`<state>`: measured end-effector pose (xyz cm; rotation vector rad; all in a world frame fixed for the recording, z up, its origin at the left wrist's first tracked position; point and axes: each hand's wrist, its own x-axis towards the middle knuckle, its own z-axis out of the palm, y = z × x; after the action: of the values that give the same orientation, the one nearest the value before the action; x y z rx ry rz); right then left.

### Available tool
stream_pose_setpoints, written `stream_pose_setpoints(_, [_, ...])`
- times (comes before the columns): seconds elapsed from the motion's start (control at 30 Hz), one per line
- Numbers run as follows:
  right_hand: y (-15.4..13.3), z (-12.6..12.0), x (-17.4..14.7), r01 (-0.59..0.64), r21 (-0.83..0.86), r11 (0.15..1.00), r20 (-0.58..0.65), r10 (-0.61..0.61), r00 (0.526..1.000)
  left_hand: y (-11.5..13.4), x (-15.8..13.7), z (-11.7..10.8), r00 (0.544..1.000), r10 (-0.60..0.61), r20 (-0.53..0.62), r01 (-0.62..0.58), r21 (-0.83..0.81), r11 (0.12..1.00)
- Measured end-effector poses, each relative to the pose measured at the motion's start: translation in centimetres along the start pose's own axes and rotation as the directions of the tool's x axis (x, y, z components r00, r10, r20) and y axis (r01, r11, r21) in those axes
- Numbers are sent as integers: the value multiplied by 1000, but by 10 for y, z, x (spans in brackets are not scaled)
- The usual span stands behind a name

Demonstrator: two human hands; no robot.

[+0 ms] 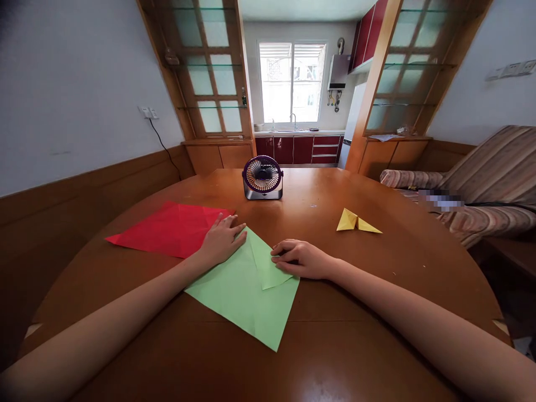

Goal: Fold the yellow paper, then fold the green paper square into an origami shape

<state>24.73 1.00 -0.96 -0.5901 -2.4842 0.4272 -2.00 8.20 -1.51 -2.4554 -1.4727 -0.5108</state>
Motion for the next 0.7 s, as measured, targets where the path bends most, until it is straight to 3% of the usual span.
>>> stream_pose_setpoints(0.1, [-1, 0, 1, -1, -2, 1000, 0, 1, 1000, 3, -1, -3, 1000, 26, 5, -26, -17, 1000])
stream_pose_setpoints(0.2, [-2, -1, 1, 0, -16, 1000, 4, 0, 1000, 13, -6, -9, 991, 126, -35, -128, -64, 990])
stream_pose_setpoints(0.3, [-4, -2, 1, 2, -41, 999, 4, -1, 1000, 28, -14, -18, 952, 306, -1, -303, -143, 942])
stream_pose_setpoints(0.4, [-5, -2, 1, 7, -73, 997, 3, -7, 1000, 41, -22, -26, 924, 381, 41, -363, -227, 904])
stream_pose_setpoints(0.7, [-5, -3, 1, 4, -72, 997, 8, -3, 1000, 37, -18, -25, 974, 180, 141, -150, -200, 968])
